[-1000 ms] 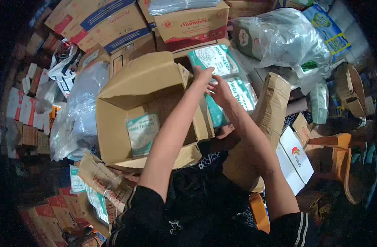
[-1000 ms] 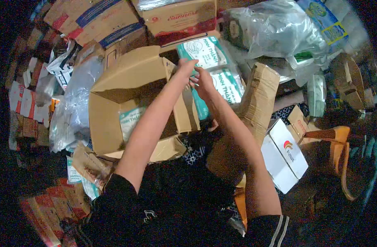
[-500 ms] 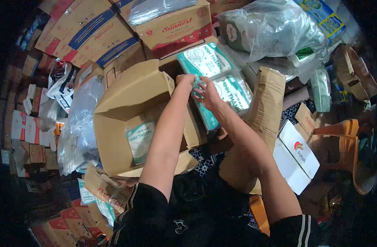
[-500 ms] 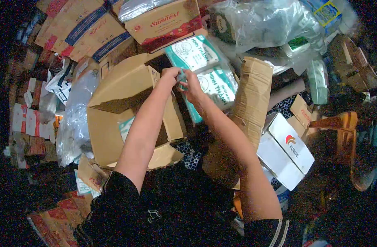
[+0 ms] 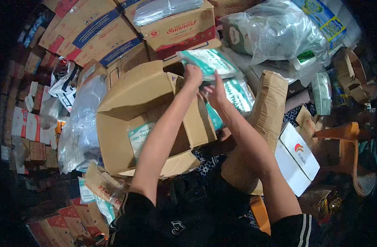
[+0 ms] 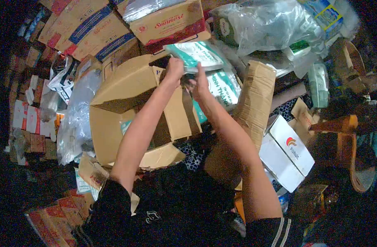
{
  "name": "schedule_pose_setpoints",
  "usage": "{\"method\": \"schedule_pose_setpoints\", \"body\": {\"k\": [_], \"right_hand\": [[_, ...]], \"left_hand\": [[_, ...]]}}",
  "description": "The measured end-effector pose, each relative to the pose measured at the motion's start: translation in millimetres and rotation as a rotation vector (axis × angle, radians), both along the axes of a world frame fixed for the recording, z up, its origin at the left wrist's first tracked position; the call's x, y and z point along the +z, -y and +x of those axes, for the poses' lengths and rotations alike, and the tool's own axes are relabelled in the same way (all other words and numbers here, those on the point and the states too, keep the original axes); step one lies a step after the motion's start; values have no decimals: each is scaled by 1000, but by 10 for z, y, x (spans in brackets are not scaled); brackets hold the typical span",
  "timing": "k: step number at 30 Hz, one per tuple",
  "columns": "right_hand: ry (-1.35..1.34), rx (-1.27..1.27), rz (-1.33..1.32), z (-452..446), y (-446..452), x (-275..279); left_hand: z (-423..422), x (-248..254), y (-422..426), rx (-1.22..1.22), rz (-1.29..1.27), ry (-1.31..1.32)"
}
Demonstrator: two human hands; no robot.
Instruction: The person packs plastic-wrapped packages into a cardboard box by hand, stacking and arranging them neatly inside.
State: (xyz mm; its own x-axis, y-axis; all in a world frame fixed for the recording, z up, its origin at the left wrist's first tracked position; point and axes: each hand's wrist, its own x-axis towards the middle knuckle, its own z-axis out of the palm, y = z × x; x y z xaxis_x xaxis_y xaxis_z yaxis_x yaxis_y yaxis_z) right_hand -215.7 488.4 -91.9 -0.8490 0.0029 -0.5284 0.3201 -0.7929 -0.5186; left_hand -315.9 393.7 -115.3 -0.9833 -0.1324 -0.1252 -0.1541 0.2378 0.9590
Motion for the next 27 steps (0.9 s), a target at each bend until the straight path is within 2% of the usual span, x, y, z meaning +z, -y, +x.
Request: {"method": "schedule_pose_setpoints", "body": {"k": [1, 2, 6, 9, 11, 12, 13, 15, 18, 21, 22, 25, 27], "right_hand": [[-40, 7, -25, -88, -62, -126], [-98, -13, -75, -64, -95, -19], [-308, -6, -275, -10, -21, 132], [-433, 132, -175, 93, -27, 455], [-519, 213, -189, 174, -10, 602], [-554, 256, -200, 202, 9, 644], [-590, 300, -212, 241, 33, 729], [-602, 368, -85, 342, 64, 894], [-707, 575, 98, 440, 206, 953], [-899, 666, 493, 526, 429, 1084], [-924, 653, 535, 537, 525, 1004], [-1151, 547, 897, 543, 659, 987], [-1080, 564, 1113, 528, 690, 826]], "left_hand": [[375, 451, -67, -5, -169, -107], [696, 720, -86, -9, -338, -213], [1276, 785, 118, -149, -244, -408], [1633, 975, 333, -135, 366, -291], [1787, 1227, 609, -36, 567, -314], [1765, 1134, 918, -143, 853, -255], [1878, 1380, 1047, -65, 724, -326], [1906, 1565, 1487, 25, 709, -221], [1929, 1821, 1809, 123, 427, -72], [1945, 1960, 1981, -37, -25, -70], [1991, 1966, 2025, -5, 43, -76], [2072, 1704, 2303, 57, 190, -40], [2125, 1619, 2450, 74, 200, 56]]}}
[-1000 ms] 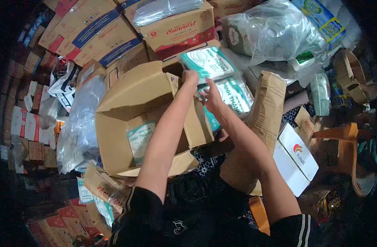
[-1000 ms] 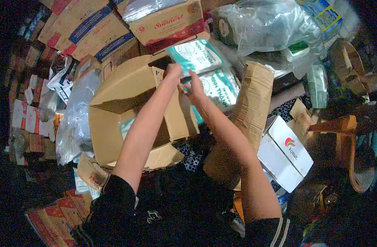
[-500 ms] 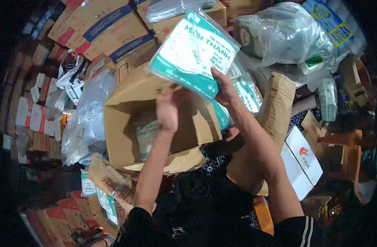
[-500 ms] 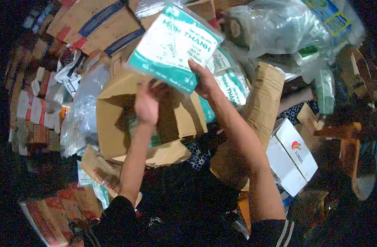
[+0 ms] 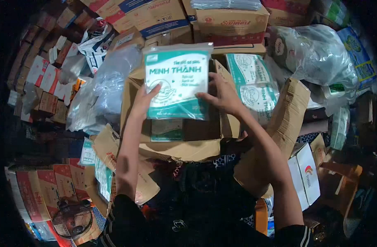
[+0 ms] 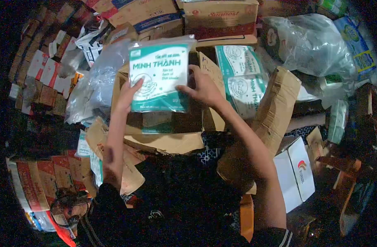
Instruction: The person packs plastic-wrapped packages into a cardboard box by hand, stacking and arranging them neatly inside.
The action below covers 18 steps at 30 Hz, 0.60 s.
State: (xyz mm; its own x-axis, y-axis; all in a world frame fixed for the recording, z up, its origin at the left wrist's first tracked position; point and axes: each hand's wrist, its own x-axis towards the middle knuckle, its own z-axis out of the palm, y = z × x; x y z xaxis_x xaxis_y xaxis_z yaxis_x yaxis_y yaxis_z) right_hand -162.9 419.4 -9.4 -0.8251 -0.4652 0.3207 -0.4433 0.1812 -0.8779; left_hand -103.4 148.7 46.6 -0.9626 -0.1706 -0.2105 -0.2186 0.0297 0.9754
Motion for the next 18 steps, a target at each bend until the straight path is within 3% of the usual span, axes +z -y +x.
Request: {"method": "schedule_pose_setpoints", "body": {"k": [5, 8, 10, 11, 14, 16, 18], "right_hand": [[-253, -202, 120, -49, 48, -302], [-328, -272, 175, 4, 41, -259], [-353, -288, 196, 47, 39, -207], [-356, -278, 195, 56, 44, -194], [-392, -250, 259, 43, 48, -244], [-409, -228, 283, 35, 50, -261], [-401, -211, 263, 54, 54, -229]], "left_hand": [[-119, -822, 453, -41, -65, 95], [-291, -1403, 484, -210, -136, 146], [-226, -1321, 178, -246, -147, 303], [-298, -1768, 309, -344, -89, 272], [-198, -2303, 223, -247, 317, 582], [-103, -2931, 391, -427, -19, 598], [-58, -3028, 425, -551, -218, 628]]}}
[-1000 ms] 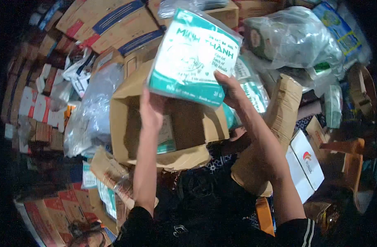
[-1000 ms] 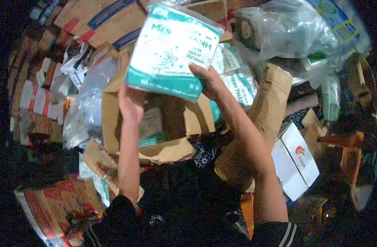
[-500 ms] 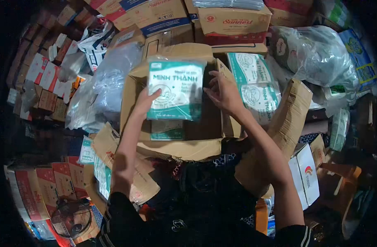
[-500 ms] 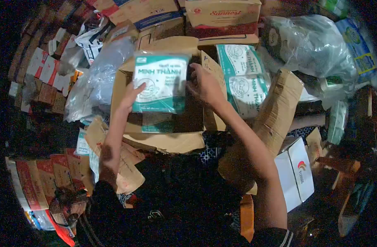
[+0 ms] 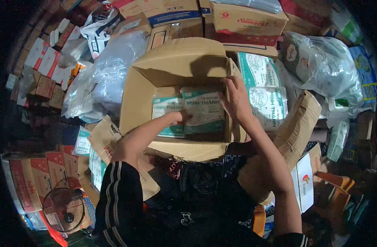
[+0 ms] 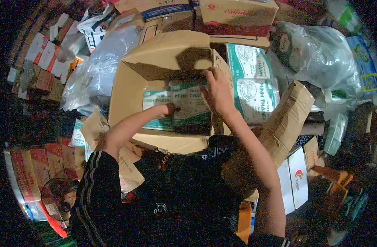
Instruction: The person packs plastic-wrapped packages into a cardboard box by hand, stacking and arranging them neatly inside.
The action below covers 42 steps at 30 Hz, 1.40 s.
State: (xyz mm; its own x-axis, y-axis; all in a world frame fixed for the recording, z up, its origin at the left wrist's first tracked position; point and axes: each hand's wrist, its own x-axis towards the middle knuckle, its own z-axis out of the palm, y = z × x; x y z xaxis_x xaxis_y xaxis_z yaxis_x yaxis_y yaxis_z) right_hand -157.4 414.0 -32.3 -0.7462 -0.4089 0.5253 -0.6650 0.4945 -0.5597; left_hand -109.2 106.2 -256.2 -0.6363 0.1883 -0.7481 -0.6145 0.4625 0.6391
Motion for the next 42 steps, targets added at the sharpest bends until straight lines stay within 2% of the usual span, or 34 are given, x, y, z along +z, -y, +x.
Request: {"method": "schedule_pose_setpoints", "body": {"k": [1, 3, 5, 7, 9, 10, 12, 13, 15, 18, 20, 21, 23, 25, 28, 30, 31, 33, 34, 36, 38, 40, 42], "right_hand": [[-5, 1, 0, 0, 5, -12], [-15, -6, 3, -12, 1, -30], [3, 0, 8, -9, -2, -15], [21, 8, 11, -21, 10, 5], [50, 8, 17, -8, -22, 14], [52, 4, 24, -6, -30, 17], [59, -3, 33, -6, -29, 14], [64, -7, 32, -3, -28, 14], [70, -12, 33, 3, -21, 13], [66, -2, 35, -5, -20, 6], [72, -8, 29, -23, -23, -4], [81, -8, 26, -9, -20, -16], [62, -17, 25, -18, -7, -21], [44, -22, 37, -12, -13, -29], [15, -21, 57, -4, 19, -21], [2, -28, 70, 2, -4, -28], [-17, -21, 70, -5, -2, -41], [-49, -12, 75, -31, -19, -92], [-38, -12, 72, -30, -48, -76], [-7, 3, 57, 10, -38, -28], [9, -3, 60, 29, -6, -33], [14, -17, 70, 19, -23, -19], [-18, -11, 75, -8, -37, -32]], "left_hand": [[-32, 74, -33, -46, -20, 22], [-173, 116, -73, -449, -235, -123], [-311, -371, 26, -1145, -612, -469], [-333, -7, -159, -713, -607, -117], [-368, 149, -246, -578, -723, -63], [-400, 200, -234, -660, -848, -181], [-437, 212, -171, -489, -917, -686], [-448, 176, -115, -217, -830, -1053], [-590, 65, -72, -2, -739, -1270], [-1131, -411, 165, -314, -799, -864], [-1357, -985, 548, -628, -795, -554], [-1303, -747, 414, -646, -771, -483], [-1106, -205, 83, -585, -702, -463], [-1010, -119, 88, -477, -588, -480], [-725, -84, 270, -188, -303, -528], [-605, -69, 382, -159, -225, -704], [-561, -25, 411, -232, -239, -859], [-740, 20, 320, -473, -388, -932], [-893, 107, 241, -633, -529, -832], [-963, 623, -179, -812, -776, -634], [-1125, 660, -546, -712, -684, -546], [-1229, 490, -697, -646, -491, -585], [-1237, 506, -913, -749, -505, -678]]}}
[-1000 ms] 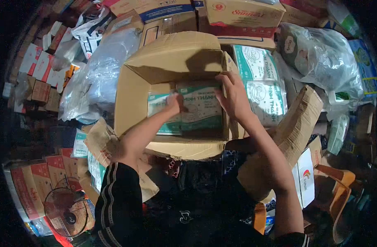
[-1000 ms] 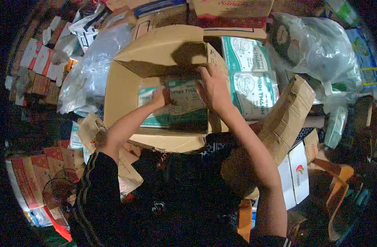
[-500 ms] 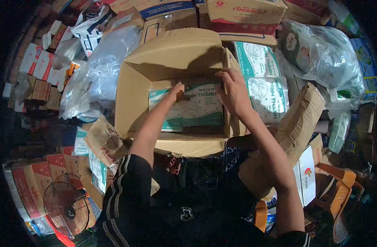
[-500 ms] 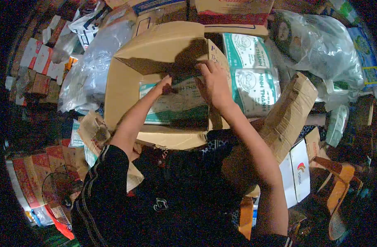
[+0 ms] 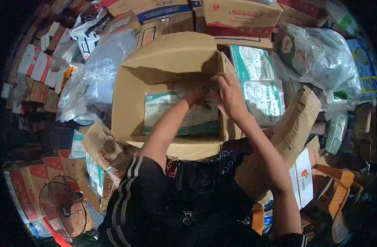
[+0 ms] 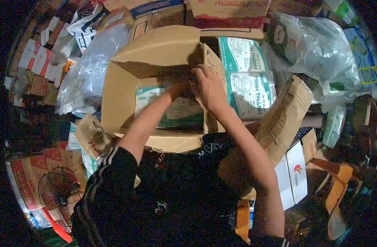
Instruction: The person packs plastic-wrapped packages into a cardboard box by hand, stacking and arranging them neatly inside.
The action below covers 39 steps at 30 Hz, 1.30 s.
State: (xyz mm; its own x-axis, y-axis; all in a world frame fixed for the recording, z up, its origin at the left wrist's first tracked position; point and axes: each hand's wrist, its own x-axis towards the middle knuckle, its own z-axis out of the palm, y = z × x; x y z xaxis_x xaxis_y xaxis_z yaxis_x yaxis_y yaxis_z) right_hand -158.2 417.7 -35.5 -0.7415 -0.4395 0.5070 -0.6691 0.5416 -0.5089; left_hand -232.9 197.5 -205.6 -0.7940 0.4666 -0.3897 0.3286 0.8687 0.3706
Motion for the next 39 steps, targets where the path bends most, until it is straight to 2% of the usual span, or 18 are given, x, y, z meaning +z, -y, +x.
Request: {"method": "schedule_pose_setpoints", "body": {"k": [4, 6, 9, 12, 14, 16, 18, 20, 24, 26, 29, 32, 36, 38, 39], "right_hand": [[9, 19, 4, -6, -10, -12], [29, 4, 38, 40, 12, 19], [21, -6, 65, 24, 21, -5], [70, -13, 114, 23, 16, -28], [88, -14, 132, 16, 13, -9], [84, -11, 129, 22, -6, -6], [48, -3, 100, 12, -20, -17], [43, 8, 87, 15, -25, -12], [66, 32, 92, -5, -34, -14], [54, 34, 78, 17, -23, -42], [19, 31, 53, 7, -25, -8], [39, 37, 40, 10, -51, 24], [44, 46, -9, -25, -30, -57], [97, 48, 10, -9, -51, -96], [100, 27, 0, 45, -67, -118]], "left_hand": [[262, 22, -206, -171, -29, -95], [321, -6, -165, -156, 10, -141], [413, -288, -82, -127, 93, -343], [416, 71, -179, -149, 5, -164], [278, -468, 40, -51, 217, -217], [267, -354, 178, 51, 164, -195], [247, -151, 471, 162, -115, -114], [200, -257, 826, 271, -323, -57], [746, -16, 1269, 277, -174, -152], [822, 124, 1260, 281, -180, -88], [697, 43, 1335, 260, -222, 9], [630, 373, 1105, 258, -335, 130], [520, -120, 1470, 228, -178, 72], [539, -153, 1565, 188, -190, 81], [641, 65, 1418, 268, -258, 61]]}}
